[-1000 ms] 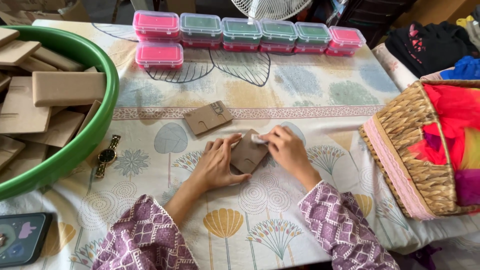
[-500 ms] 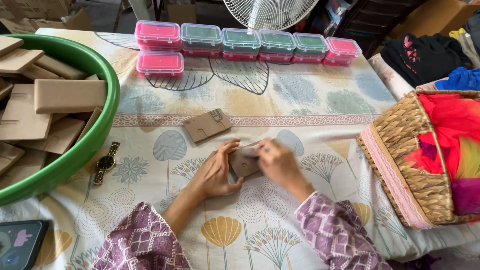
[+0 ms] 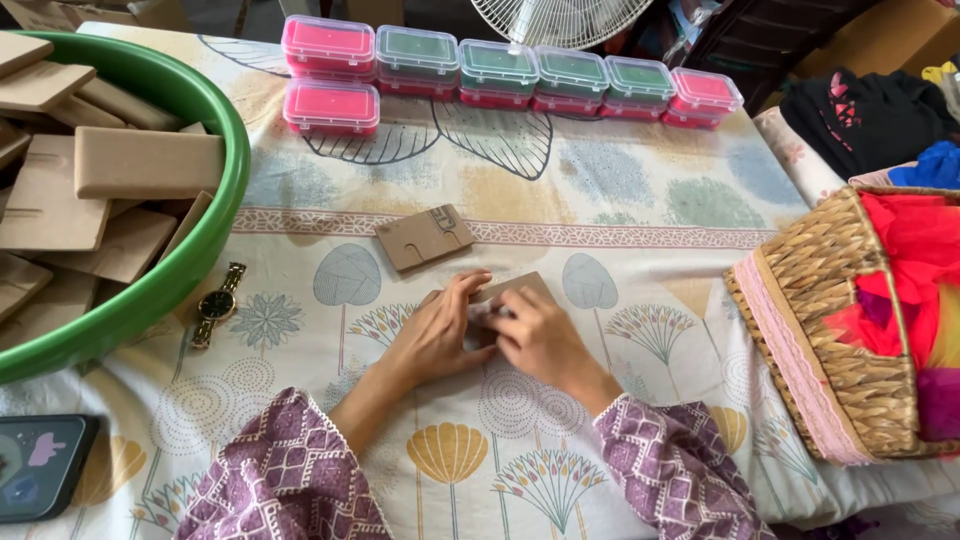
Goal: The person wipes the exterior surfaces of small cardboard boxes using a white cloth, handling them one by one from a large green bowl and placing them back on the table.
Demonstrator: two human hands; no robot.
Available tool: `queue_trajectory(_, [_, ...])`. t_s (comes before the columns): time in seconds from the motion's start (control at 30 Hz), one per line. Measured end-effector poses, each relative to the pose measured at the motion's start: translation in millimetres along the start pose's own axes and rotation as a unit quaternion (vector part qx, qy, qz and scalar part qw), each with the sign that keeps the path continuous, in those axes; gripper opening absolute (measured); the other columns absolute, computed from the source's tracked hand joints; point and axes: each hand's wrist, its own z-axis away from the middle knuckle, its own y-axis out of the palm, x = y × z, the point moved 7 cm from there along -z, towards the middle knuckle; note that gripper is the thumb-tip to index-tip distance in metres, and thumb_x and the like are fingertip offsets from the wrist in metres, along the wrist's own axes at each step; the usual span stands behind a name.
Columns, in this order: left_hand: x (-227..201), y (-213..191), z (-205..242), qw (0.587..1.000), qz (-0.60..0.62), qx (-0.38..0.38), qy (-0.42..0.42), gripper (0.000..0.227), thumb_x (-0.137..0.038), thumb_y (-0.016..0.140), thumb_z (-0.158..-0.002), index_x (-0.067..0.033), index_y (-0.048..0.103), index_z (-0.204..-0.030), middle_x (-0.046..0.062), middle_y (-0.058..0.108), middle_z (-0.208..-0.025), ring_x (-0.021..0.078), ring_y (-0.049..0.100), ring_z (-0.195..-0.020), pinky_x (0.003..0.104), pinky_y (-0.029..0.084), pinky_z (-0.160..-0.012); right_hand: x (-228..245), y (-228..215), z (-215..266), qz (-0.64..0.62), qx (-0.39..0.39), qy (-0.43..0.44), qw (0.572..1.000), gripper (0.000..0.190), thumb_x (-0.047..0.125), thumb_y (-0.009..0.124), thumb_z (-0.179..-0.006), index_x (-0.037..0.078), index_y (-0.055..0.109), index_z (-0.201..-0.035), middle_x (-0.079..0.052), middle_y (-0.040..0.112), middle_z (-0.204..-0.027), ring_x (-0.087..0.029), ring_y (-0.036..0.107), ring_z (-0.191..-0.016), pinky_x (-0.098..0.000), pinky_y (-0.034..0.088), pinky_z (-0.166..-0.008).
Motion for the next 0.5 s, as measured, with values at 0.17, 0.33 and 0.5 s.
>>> queue_trajectory(0.17, [-7, 0, 0, 0.999, -0.031, 0.038, -0.001, 0.082, -0.053, 0.072, -0.078, -0.0059, 0.038, -0.135, 0.017, 0.053, -0.131, 0.0307, 0.057, -0.118, 0.042, 0.046, -0.103, -32, -17, 5, -0.023, -0.067, 0.021, 0.997, 0.022, 0.001, 0.068, -0.077, 0.01, 0.075, -0.096, -0.006, 0.066, -0.101, -0.019, 0.061, -0.09, -0.0288, 0.058, -0.076])
queue_trajectory(0.33, [-29, 5, 10, 0.987, -0.148, -0.04, 0.049, 0.077, -0.062, 0.063, -0.08, -0.0092, 0.043, -0.133, 0.018, 0.051, -0.132, 0.0363, 0.048, -0.126, 0.052, 0.038, -0.103, -46, -33, 6, -0.003, -0.093, 0.096, 0.991, 0.021, 0.003, 0.069, -0.077, 0.009, 0.075, -0.095, -0.003, 0.066, -0.094, -0.017, 0.061, -0.086, -0.027, 0.056, -0.072])
queue_trajectory(0.5, [-81, 187, 150, 0.925, -0.347, -0.06, 0.145, 0.076, -0.051, 0.054, -0.091, 0.0043, 0.039, -0.141, 0.034, 0.043, -0.135, 0.0531, 0.038, -0.123, 0.059, 0.029, -0.096, -42, -44, 4, -0.02, -0.098, 0.09, 0.991, 0.024, 0.003, 0.068, -0.076, 0.012, 0.076, -0.096, -0.001, 0.063, -0.093, -0.018, 0.061, -0.088, -0.032, 0.056, -0.075])
